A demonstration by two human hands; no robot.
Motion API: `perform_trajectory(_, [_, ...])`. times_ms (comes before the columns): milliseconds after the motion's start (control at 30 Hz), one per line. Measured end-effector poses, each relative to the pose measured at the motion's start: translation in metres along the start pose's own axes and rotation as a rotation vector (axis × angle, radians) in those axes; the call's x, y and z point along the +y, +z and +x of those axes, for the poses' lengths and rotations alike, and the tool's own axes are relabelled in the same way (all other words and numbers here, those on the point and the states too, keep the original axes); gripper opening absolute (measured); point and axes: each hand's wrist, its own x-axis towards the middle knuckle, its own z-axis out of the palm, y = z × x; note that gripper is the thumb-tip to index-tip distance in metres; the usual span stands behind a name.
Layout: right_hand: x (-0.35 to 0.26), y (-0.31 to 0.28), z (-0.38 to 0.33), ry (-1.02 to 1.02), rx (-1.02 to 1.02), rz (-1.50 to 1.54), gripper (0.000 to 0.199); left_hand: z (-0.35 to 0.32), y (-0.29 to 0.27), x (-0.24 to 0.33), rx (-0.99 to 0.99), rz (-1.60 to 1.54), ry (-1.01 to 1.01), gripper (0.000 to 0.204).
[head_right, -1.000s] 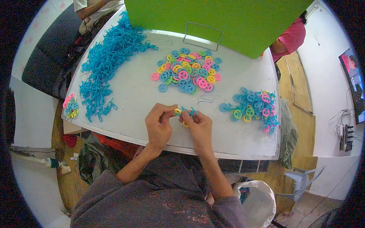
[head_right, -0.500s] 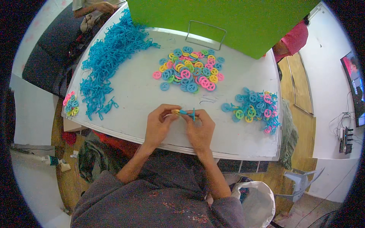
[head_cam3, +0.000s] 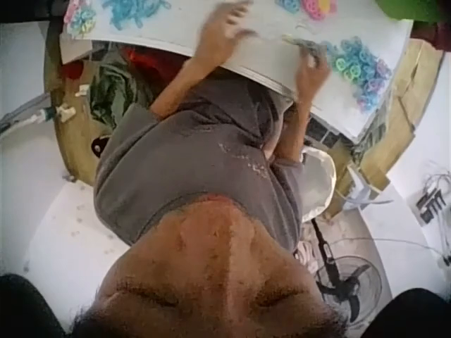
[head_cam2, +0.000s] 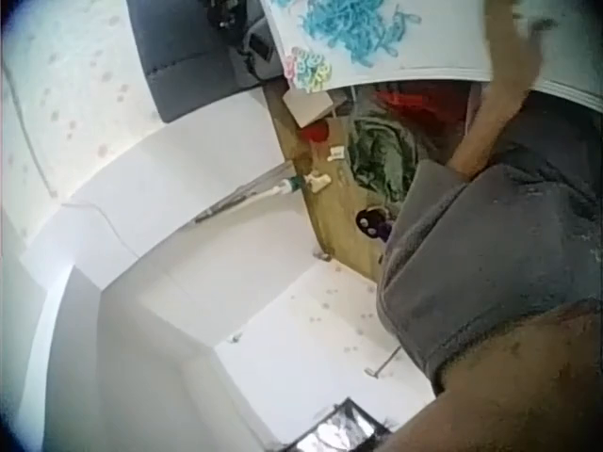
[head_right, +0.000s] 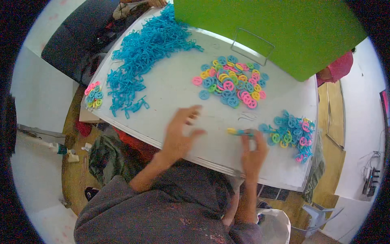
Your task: Manually assembling small colorful plastic smiley face buttons onto a central structure.
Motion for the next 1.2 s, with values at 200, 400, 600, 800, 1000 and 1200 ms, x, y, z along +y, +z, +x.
perform_trajectory(200, [0.049,-0.088,0.041,0.051,0.067,-0.415,0.013,0.014,-0.100,-0.051,0.491,0.909,0.112,0.026])
perform_trajectory(400, [0.047,-0.075,0.049,0.042,0.287,-0.586,0.032,0.024,-0.105,-0.070,0.281,0.849,0.062,0.014])
perform_trajectory(600, [-0.006,-0.039,0.035,-0.067,0.532,-0.473,0.036,0.033,-0.091,-0.064,0.255,0.742,0.087,0.010])
perform_trajectory(800, [-0.038,0.012,0.022,-0.224,0.124,-0.029,0.012,0.032,-0.095,-0.051,0.377,0.914,0.126,0.011])
perform_trajectory(1000, [-0.064,0.059,0.003,-0.235,-0.130,0.123,0.024,0.042,-0.090,-0.039,0.153,0.563,0.045,0.011])
perform_trajectory(1200, [-0.082,0.085,0.001,-0.045,-0.234,0.282,0.039,0.026,-0.039,-0.003,-0.114,0.011,-0.105,0.010])
